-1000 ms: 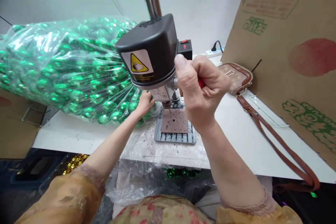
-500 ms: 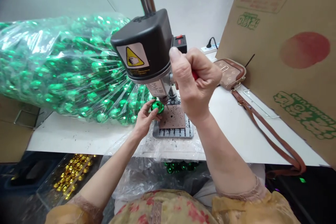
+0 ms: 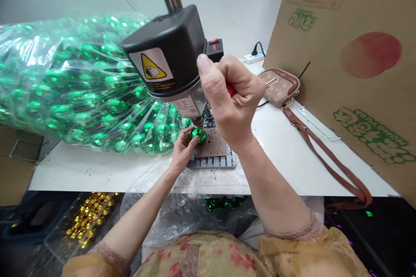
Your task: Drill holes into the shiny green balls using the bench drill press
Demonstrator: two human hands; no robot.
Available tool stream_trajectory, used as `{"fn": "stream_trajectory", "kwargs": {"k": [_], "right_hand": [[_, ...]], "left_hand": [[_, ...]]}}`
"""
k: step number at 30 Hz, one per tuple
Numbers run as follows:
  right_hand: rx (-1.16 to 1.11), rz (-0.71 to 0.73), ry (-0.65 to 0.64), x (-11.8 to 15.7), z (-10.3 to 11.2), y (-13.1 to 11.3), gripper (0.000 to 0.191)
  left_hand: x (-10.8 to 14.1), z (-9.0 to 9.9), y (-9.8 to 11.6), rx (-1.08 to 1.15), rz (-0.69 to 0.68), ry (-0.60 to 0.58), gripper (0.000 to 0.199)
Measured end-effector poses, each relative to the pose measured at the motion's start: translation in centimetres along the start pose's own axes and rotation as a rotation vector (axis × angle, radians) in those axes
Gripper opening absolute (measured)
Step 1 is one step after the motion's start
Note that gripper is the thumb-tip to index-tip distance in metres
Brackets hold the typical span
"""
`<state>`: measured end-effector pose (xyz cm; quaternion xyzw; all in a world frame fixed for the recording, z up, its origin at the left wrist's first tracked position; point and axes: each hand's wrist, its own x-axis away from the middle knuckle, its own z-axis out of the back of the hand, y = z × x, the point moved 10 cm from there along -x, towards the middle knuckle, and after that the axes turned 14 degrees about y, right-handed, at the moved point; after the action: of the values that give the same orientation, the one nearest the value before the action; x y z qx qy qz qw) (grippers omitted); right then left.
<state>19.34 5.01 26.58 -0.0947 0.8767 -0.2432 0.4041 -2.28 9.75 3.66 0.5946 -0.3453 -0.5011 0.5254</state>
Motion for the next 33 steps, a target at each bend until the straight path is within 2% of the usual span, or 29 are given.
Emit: {"fn": "stream_trajectory", "kwargs": {"k": [5,10,13,17,25,33], "right_hand": [[-0.056,0.031,0.015,-0.5,-0.4,-0.2,0.055],[-0.040,-0.010,0.014,-2.1,-1.6,1.0,0.066],[-0.083,-0.029,0.052,-2.6,-1.5,1.5,0.070],[-0.029,-0.030,0.011,-2.4,-1.8,1.2,0.065],[-0.062,-0.045,-0.014,-1.9,-1.5,1.1,0.060],[-0.075,0.021,0.037,0.1,0.7,0.3,0.053]], "left_hand": [[0.1,-0.6,-0.2,-0.032,-0.012,-0.028,0.053],[0.0,-1.2,-0.2,-0.060,-0.058,-0.044,0.052],[0.3,-1.6,0.3,-0.150,-0.140,-0.051,0.053],[1.1,-2.6,1.4,-0.240,-0.258,-0.120,0.050],[1.3,-2.6,1.3,-0.188,-0.221,-0.154,0.053],[1.3,-2.8,0.6,-0.134,-0.175,-0.168,0.056]]}}
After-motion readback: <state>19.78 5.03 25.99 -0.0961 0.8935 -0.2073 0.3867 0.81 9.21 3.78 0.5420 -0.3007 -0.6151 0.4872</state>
